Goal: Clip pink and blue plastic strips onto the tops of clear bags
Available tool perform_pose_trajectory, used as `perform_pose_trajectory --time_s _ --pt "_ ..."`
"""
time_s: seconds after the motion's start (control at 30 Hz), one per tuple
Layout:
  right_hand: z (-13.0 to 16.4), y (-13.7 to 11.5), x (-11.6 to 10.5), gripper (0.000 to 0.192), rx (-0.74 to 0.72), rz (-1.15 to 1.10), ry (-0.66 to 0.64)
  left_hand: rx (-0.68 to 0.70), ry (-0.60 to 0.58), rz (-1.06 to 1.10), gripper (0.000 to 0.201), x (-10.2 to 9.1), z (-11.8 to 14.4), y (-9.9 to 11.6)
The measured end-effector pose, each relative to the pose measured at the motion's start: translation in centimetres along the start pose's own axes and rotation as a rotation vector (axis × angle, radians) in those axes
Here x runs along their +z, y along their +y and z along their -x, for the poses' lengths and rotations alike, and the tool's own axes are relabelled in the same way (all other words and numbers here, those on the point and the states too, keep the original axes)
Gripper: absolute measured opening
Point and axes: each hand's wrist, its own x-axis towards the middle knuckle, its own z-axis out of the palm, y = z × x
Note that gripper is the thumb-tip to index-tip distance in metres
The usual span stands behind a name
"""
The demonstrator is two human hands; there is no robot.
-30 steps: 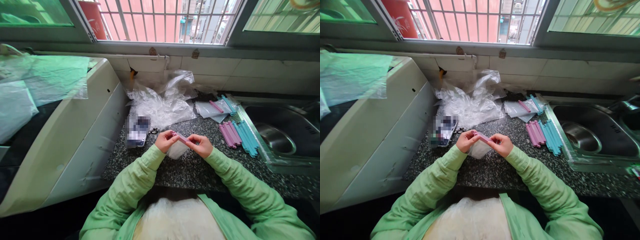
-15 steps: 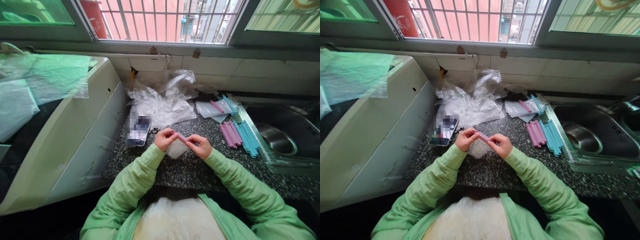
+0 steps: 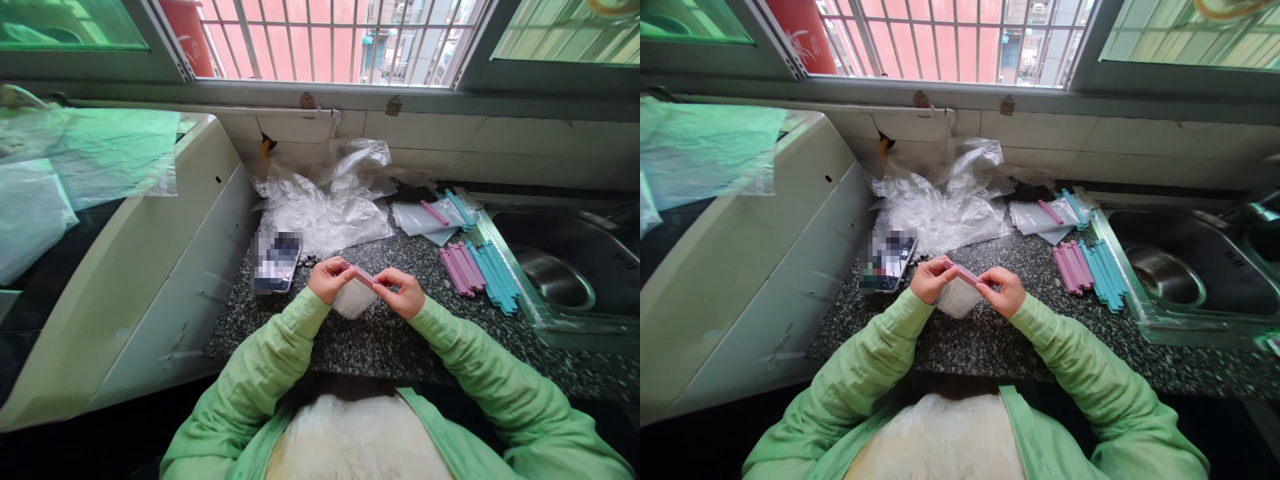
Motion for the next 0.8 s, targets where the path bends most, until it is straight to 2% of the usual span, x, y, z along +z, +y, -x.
perform_pose_trajectory --time_s 0.23,0.4,0.57,0.8 --pt "0.0 0.0 0.0 0.015 0.036 0.003 -0.012 0.035 -0.017 -0.044 0.035 -0.1 0.0 -0.7" --pt "-0.1 -0.1 0.0 0.015 0.054 -0.004 -0.014 0.011 -0.011 -0.032 0.039 0.0 -0.1 -0.6" --pt "-0.3 -0.2 -0.4 0.017 0.084 -0.016 0.02 -0.115 -0.028 0.061 0.044 0.3 -0.2 -0.3" --pt "-0.8 0.1 -1.9 0.019 0.125 -0.043 0.102 -0.335 -0.222 0.062 0.051 0.1 -0.2 -0.8"
